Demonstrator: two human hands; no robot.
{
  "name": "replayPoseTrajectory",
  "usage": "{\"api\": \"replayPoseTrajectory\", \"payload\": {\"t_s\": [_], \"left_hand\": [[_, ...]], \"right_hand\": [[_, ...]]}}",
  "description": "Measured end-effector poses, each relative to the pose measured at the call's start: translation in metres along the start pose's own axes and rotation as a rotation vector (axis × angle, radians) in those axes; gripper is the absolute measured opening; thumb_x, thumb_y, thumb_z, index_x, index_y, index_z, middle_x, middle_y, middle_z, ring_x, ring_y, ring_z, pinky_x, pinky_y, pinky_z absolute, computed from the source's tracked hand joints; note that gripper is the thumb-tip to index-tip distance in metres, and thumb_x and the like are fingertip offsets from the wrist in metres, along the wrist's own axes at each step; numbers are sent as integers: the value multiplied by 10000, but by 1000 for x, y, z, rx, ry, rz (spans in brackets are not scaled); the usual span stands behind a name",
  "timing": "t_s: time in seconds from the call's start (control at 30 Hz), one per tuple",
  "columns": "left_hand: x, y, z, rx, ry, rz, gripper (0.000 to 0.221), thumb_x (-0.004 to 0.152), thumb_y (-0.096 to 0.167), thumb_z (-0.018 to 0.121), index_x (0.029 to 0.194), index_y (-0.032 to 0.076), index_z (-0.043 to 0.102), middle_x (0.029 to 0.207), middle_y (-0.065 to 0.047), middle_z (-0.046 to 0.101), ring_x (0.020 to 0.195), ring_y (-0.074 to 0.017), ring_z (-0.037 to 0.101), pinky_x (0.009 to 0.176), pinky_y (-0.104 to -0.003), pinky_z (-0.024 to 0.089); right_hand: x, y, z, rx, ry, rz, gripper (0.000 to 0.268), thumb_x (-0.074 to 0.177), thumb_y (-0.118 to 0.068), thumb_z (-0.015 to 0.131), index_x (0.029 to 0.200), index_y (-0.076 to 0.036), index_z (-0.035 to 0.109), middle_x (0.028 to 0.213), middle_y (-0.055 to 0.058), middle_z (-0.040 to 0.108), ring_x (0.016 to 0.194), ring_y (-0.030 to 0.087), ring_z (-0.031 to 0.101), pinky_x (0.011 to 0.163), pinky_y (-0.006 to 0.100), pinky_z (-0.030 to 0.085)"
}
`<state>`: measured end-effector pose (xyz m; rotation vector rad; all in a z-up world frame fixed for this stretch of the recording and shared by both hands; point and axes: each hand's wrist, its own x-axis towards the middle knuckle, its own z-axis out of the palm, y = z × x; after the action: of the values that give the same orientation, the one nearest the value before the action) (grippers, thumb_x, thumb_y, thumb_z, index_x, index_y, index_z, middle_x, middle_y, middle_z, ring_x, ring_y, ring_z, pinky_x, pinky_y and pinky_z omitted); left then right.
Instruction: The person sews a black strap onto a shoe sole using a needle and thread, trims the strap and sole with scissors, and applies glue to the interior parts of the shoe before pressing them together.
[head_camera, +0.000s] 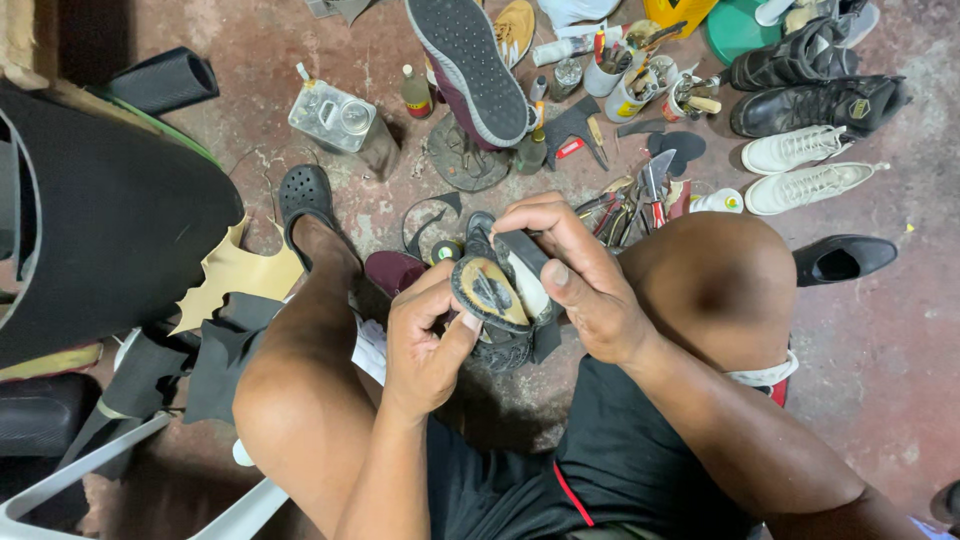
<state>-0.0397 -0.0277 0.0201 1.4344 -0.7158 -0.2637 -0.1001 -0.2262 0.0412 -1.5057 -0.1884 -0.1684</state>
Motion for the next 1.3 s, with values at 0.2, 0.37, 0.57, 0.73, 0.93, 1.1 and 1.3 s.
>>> {"api": "replayPoseTrajectory", "payload": {"t_s": [0.2, 0.37, 0.57, 0.73, 0.93, 1.1, 1.3], "left_hand": [[3, 1, 1, -23, -16, 10, 209, 943, 210, 613, 858, 19, 610, 856, -57, 561, 794, -180, 527, 749, -309, 413], [2, 1, 1, -29, -18, 17, 244, 949, 239, 614, 940, 1, 668, 875, -60, 577, 809, -181, 537, 756, -308, 420], [-2, -8, 0, -56, -26, 23, 356, 911, 333, 620, 985, -11, 676, 868, -59, 554, 816, -179, 521, 746, -313, 402], [-3, -15, 0, -102, -22, 26, 378, 882, 358, 635, 952, -12, 671, 863, -59, 537, 762, -163, 501, 700, -293, 383], [1, -6, 6, -72, 6, -3, 216, 936, 205, 612, 852, 7, 594, 870, -53, 567, 805, -173, 524, 758, -312, 408], [5, -2, 13, -3, 41, -73, 206, 956, 142, 615, 816, 6, 547, 828, -44, 551, 776, -154, 531, 743, -294, 425], [10, 7, 17, 27, 100, -89, 192, 949, 114, 629, 827, -10, 547, 816, -56, 566, 761, -152, 543, 734, -295, 448]], "right_hand": [[0, -3, 1, 25, -8, -14, 691, 1089, -577, 516, 1417, 30, 477, 1388, 122, 432, 1355, 221, 482, 1222, 367, 363], [-2, -6, 2, -32, -19, -40, 680, 1096, -570, 519, 1414, 30, 487, 1383, 131, 421, 1376, 233, 468, 1256, 380, 348], [-5, -14, 3, -318, 1, -101, 673, 1081, -609, 474, 1385, -13, 545, 1353, 126, 500, 1244, 221, 529, 1126, 343, 421], [-4, -19, 2, -378, -11, -143, 642, 1095, -590, 461, 1376, -18, 545, 1351, 132, 523, 1248, 230, 537, 1122, 352, 431], [-3, -8, 0, -246, 27, -45, 638, 1098, -573, 457, 1385, -10, 547, 1303, 132, 515, 1270, 201, 518, 1170, 359, 400], [-3, 10, -2, 187, 72, 131, 629, 1095, -527, 513, 1403, 21, 496, 1306, 123, 563, 1258, 177, 534, 1123, 333, 407], [0, 29, 1, 495, 129, 183, 619, 1096, -502, 503, 1398, 38, 477, 1259, 134, 608, 1187, 198, 606, 1093, 371, 469]]}}
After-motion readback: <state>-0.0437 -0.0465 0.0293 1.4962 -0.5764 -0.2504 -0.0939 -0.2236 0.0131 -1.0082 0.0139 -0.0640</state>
